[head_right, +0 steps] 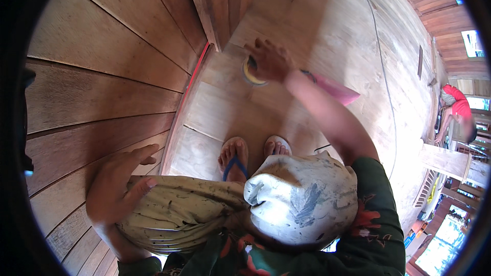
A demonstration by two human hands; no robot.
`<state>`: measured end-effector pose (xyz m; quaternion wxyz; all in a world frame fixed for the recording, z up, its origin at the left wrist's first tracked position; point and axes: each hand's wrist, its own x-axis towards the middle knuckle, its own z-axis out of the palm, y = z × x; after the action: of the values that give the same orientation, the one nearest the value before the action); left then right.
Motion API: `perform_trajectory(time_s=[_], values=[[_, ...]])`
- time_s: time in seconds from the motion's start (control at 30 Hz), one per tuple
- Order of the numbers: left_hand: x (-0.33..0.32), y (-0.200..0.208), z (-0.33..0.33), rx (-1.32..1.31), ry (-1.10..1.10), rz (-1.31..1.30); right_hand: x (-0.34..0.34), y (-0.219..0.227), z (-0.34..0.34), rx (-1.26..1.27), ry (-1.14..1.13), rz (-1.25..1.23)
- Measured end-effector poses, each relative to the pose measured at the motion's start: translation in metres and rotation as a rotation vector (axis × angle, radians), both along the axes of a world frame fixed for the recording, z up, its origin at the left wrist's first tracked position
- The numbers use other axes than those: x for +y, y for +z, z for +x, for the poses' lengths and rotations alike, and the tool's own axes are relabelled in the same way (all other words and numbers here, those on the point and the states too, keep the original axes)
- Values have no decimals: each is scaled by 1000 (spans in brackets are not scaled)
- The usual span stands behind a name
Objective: The person removes a used sanding disc from an orbital sander, attaches a new red sanding disc, and then sands a section of the wooden floor near the wall. The person sits on the floor while performing the task.
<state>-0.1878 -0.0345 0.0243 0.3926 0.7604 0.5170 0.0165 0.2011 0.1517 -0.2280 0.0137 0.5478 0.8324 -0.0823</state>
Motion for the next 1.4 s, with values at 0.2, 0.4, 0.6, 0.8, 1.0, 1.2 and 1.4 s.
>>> perform_trajectory(time_s=[0.2, 0.4, 0.6, 0.8, 1.0, 1.2, 1.4], values=[[-2, -1, -6, 39, -27, -24, -89, -5, -43, 138, 248, 15], [3, -4, 0, 29, -46, -10, -108, -12, -34, 196, 267, 32], [6, 0, 0, 31, -43, -62, -7, -14, 19, 35, 57, 58], [5, 1, 2, 16, -29, -30, 63, 8, 55, 16, -125, -8], [4, 0, 1, 1, 15, -86, 23, 2, 31, 12, -34, -32], [0, -2, -2, 46, 18, -64, -71, -7, -17, 50, 229, 15], [3, -2, 0, 65, 47, -115, -105, -15, -29, 195, 357, -48]])
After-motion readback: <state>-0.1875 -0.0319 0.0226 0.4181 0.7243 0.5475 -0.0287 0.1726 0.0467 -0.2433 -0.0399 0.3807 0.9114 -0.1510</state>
